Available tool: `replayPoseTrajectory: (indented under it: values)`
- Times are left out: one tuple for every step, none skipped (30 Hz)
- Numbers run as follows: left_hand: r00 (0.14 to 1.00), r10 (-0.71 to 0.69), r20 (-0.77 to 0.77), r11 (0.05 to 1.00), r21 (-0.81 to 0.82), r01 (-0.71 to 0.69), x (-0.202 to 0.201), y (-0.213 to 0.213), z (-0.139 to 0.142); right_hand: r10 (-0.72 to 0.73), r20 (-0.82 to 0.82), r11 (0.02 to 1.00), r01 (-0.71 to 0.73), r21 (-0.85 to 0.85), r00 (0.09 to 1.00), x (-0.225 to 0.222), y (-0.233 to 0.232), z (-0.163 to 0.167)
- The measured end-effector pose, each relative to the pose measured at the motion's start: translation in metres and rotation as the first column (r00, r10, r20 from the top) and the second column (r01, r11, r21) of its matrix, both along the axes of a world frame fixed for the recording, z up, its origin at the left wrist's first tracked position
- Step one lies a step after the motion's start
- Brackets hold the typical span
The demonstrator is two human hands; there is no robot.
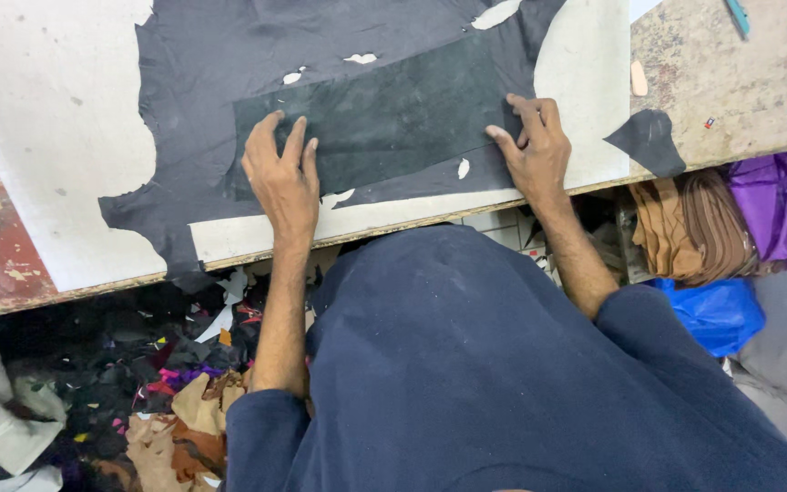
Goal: The person spreads a black leather hide on the cutting table, smooths it flat with both hands, marks a spot on it with a pen, lifts and repositions sections of the hide, and folds and unfolds parts of it while checking the leather surface.
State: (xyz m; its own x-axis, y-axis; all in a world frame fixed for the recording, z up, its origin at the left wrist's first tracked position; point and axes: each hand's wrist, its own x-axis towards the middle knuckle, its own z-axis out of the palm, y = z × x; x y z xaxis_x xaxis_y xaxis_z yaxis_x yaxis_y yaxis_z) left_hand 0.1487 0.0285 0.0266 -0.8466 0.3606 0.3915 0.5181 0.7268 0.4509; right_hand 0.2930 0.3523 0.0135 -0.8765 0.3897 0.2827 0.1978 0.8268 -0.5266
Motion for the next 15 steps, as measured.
replayPoseTrajectory:
  values:
    - [0.998, -0.048, 0.027, 0.998, 0.031, 0.047, -0.002, 0.005, 0.006, -0.038, 0.039, 0.999, 0.039, -0.008, 0.998, -0.002, -0.004, 0.003]
    - [0.994, -0.097, 0.052, 0.994, 0.064, 0.093, -0.004, 0.011, 0.013, -0.076, 0.077, 0.997, 0.077, -0.014, 0.994, -0.005, -0.009, 0.007]
    - [0.987, -0.146, 0.074, 0.986, 0.098, 0.138, -0.006, 0.018, 0.022, -0.054, 0.072, 0.998, 0.052, 0.027, 0.996, -0.009, -0.015, 0.012]
    - [0.973, -0.225, 0.058, 0.969, 0.118, 0.217, -0.009, 0.028, 0.031, -0.031, 0.067, 0.997, 0.026, 0.070, 0.997, -0.013, -0.021, 0.017]
    - [0.953, -0.300, 0.041, 0.946, 0.138, 0.292, -0.010, 0.039, 0.042, -0.007, 0.063, 0.994, 0.000, 0.113, 0.998, -0.018, -0.027, 0.023]
    - [0.915, -0.402, -0.038, 0.911, 0.085, 0.404, -0.011, 0.049, 0.054, 0.076, 0.009, 0.986, -0.076, 0.148, 0.997, -0.021, -0.034, 0.029]
    - [0.858, -0.501, -0.111, 0.862, 0.022, 0.506, -0.012, 0.060, 0.067, 0.160, -0.042, 0.971, -0.149, 0.187, 0.986, -0.023, -0.043, 0.036]
    - [0.788, -0.572, -0.225, 0.816, -0.057, 0.576, -0.011, 0.071, 0.080, 0.245, -0.089, 0.949, -0.219, 0.228, 0.966, -0.025, -0.053, 0.043]
    - [0.699, -0.638, -0.323, 0.763, -0.144, 0.630, -0.009, 0.079, 0.093, 0.326, -0.219, 0.921, -0.257, 0.294, 0.920, -0.025, -0.065, 0.050]
    - [0.669, -0.693, -0.271, 0.714, -0.127, 0.689, -0.010, 0.083, 0.106, 0.405, -0.338, 0.889, -0.279, 0.363, 0.850, -0.023, -0.077, 0.056]
    - [0.629, -0.745, -0.225, 0.660, -0.106, 0.744, -0.015, 0.090, 0.118, 0.479, -0.446, 0.854, -0.283, 0.437, 0.756, -0.023, -0.088, 0.061]
    - [0.581, -0.794, -0.181, 0.601, -0.082, 0.795, -0.017, 0.095, 0.130, 0.385, -0.548, 0.918, -0.247, 0.310, 0.742, -0.024, -0.100, 0.065]
    - [0.586, -0.791, -0.177, 0.603, -0.063, 0.795, -0.018, 0.094, 0.140, 0.276, -0.632, 0.961, -0.217, 0.171, 0.725, -0.024, -0.113, 0.067]
    - [0.594, -0.786, -0.170, 0.608, -0.042, 0.793, -0.022, 0.091, 0.150, 0.157, -0.694, 0.981, -0.195, 0.025, 0.702, -0.025, -0.122, 0.067]
    - [0.602, -0.782, -0.164, 0.613, -0.023, 0.790, -0.023, 0.089, 0.159, 0.106, -0.556, 0.937, -0.270, -0.222, 0.824, -0.030, -0.128, 0.066]
